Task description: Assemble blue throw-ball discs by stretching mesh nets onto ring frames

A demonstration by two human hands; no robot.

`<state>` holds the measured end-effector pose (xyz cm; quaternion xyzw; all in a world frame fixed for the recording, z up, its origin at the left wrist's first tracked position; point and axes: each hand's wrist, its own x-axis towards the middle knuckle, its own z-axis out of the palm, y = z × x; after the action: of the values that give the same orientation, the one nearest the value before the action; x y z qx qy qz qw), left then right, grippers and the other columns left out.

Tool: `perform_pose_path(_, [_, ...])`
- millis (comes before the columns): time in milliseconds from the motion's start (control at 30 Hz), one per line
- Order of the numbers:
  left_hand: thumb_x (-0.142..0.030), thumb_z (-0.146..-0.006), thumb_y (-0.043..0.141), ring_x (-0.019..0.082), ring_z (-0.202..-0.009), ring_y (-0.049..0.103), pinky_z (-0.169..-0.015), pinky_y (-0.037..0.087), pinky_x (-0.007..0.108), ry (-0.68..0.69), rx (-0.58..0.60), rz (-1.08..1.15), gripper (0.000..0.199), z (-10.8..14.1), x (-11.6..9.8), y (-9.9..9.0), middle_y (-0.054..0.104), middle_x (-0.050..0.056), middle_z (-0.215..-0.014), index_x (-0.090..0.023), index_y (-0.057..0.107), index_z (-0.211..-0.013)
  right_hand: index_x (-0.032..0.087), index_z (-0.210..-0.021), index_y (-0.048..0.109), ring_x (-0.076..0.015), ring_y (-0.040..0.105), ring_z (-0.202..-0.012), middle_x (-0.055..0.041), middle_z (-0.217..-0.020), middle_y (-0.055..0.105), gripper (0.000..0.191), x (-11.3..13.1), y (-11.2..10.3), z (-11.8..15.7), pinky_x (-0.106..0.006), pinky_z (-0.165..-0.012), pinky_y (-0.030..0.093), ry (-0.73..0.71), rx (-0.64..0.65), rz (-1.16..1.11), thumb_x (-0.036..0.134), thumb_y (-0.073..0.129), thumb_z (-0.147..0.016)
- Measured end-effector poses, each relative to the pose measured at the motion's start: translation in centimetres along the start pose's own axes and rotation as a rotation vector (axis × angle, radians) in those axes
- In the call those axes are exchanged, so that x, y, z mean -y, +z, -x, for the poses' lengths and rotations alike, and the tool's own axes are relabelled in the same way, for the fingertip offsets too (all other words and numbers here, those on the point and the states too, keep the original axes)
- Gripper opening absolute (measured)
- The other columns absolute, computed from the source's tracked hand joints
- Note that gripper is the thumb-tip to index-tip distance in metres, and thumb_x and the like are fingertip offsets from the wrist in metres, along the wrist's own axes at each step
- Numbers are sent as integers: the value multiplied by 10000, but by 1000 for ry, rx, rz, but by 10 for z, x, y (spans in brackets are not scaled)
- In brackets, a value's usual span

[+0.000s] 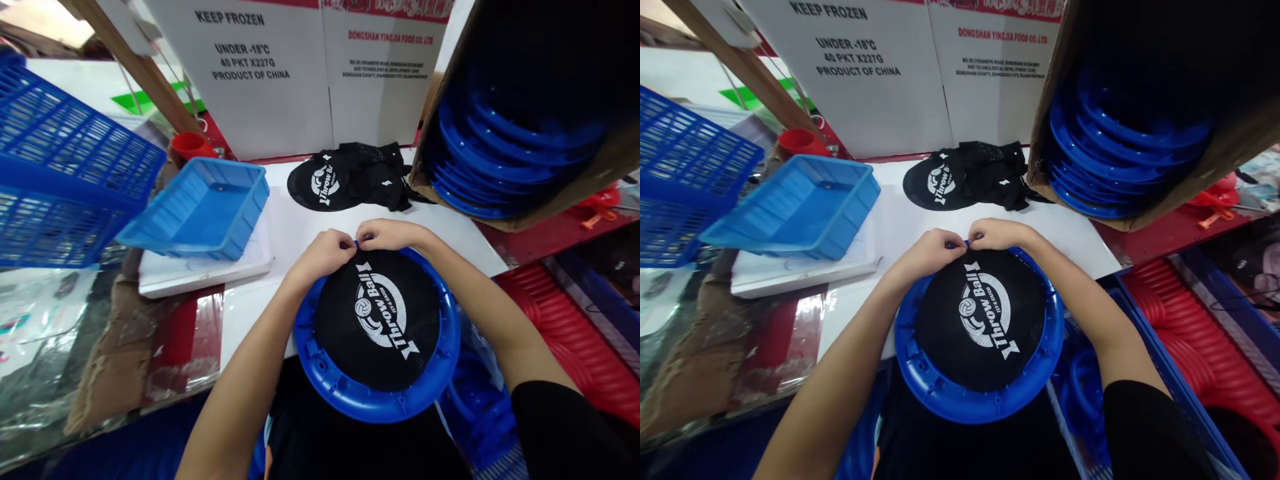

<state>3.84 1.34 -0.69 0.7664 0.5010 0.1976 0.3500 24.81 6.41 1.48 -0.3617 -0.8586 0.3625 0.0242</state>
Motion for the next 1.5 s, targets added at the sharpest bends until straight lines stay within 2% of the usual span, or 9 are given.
perform_pose_path(133, [-171,-820,654,216,-823,724,-789,551,329,66,25,62,188,-2,2,-5,809,62,-908,-168,803,-935,177,-949,770,-176,680,-893,-21,-947,774,123,10,-9,-1,-279,-842,532,-17,117,22,179,661,-892])
perform_pose_path(367, [-136,-867,576,210,-842,731,-848,556,335,210,63,23,235,9,5,-7,821,44,-883,-173,808,-858,117,-1037,776,-335,671,-1133,-205,-1111,759,270,70,25,18,-406,-916,494,122,-112,779,26,540,-943])
perform_pose_path(600, [-128,-931,539,243,-1007,744,-970,558,374,320,95,-142,311,19,7,-10,816,100,-1081,-182,833,-1019,168,-936,742,-223,669,-999,-94,-1050,731,106,29,6,13,-354,-956,528,-97,-16,291,170,637,-952])
perform_pose_path(733, [-196,-999,516,250,-1026,732,-967,555,374,347,84,-294,304,25,2,-8,785,109,-1097,-182,814,-1060,200,-972,717,-244,674,-1062,-91,-1088,735,141,19,18,30,-419,-1015,533,-113,-191,200,230,580,-983])
perform_pose_path(867, [-287,-1071,479,271,-1022,731,-959,541,411,311,49,-451,326,31,-7,-3,754,129,-1136,-167,779,-1116,261,-1000,717,-300,668,-1192,-117,-1229,732,179,20,18,74,-475,-1080,524,-52,-544,320,277,539,-1012])
perform_pose_path(1100, [-256,-1082,465,352,-1160,711,-974,503,466,93,-116,-603,306,27,-8,-9,740,199,-1272,-137,621,-1317,178,-1179,704,-401,579,-1304,-237,-1330,663,323,-3,-84,164,-626,-1173,411,242,-1242,705,240,442,-1001])
perform_pose_path(1200, [-229,-1080,437,342,-1184,702,-968,507,449,94,-128,-597,322,28,-4,-14,733,187,-1293,-157,622,-1334,147,-1195,701,-392,620,-1223,-238,-1266,695,346,-10,-130,182,-576,-1103,483,368,-1233,774,226,464,-956])
perform_pose_path(1333, [-200,-1066,424,328,-1182,696,-976,514,455,144,-103,-601,350,29,1,-11,735,171,-1277,-193,680,-1305,185,-1156,721,-357,644,-1169,-185,-1193,730,357,13,-159,190,-524,-1061,495,317,-1134,915,178,412,-977])
perform_pose_path(1500, [-204,-1071,394,331,-1215,675,-993,516,481,165,-111,-587,389,23,8,-4,732,167,-1289,-213,674,-1341,175,-1318,636,-361,484,-1398,-190,-1434,574,348,70,-205,200,-542,-1151,374,315,-1361,1141,205,452,-1024])
